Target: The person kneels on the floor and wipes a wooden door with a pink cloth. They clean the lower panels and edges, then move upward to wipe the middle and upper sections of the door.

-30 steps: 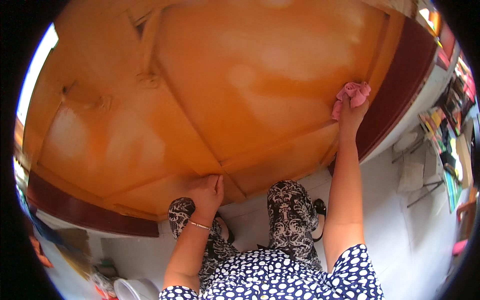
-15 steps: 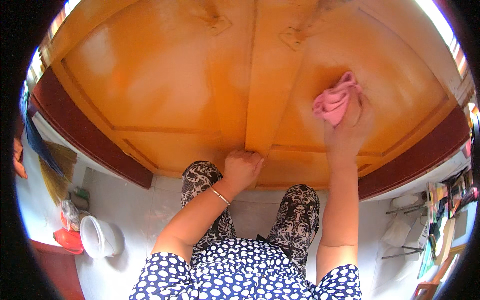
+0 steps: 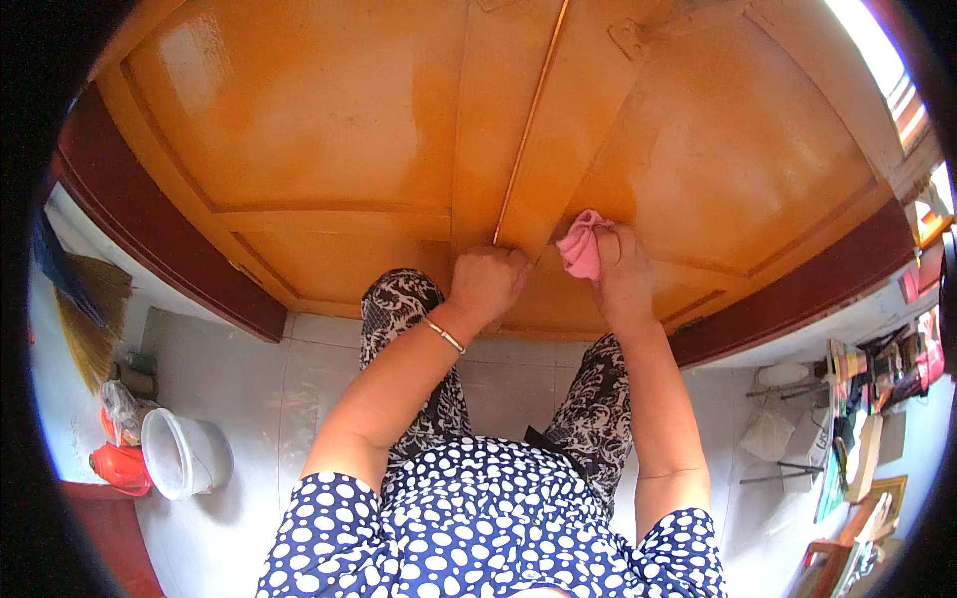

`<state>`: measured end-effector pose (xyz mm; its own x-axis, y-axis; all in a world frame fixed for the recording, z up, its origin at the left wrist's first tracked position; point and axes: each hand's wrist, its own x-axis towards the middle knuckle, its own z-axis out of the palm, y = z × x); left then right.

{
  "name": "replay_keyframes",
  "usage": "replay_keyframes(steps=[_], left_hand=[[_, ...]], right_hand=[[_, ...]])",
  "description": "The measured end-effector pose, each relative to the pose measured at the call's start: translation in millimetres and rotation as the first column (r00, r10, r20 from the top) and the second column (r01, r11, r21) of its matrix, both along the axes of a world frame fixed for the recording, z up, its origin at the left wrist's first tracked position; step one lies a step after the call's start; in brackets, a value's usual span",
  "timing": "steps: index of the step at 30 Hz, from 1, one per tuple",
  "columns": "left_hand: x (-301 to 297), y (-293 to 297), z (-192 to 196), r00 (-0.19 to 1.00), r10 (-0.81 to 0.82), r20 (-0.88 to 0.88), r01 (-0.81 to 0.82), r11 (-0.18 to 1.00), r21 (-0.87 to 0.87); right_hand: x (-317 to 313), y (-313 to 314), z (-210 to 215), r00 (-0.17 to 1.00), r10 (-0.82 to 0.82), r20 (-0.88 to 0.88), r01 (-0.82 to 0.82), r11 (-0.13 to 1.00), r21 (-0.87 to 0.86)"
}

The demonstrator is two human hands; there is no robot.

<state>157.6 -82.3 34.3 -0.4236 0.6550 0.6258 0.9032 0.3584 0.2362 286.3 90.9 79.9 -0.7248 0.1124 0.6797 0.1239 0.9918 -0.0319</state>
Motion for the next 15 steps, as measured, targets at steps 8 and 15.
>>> replay_keyframes(steps=[8, 15], left_hand=[[-7, 4, -20, 0.677, -0.399, 0.619, 0.349, 0.914, 0.207], [8, 10, -4, 0.117, -0.540, 0.833, 0.269, 0.825, 0.497]], right_hand=[[5, -7, 7, 0.847, 0.165, -0.506, -0.444, -0.305, -0.842], [4, -14, -12, 0.840, 0.041, -0.541, -0.438, -0.538, -0.720]])
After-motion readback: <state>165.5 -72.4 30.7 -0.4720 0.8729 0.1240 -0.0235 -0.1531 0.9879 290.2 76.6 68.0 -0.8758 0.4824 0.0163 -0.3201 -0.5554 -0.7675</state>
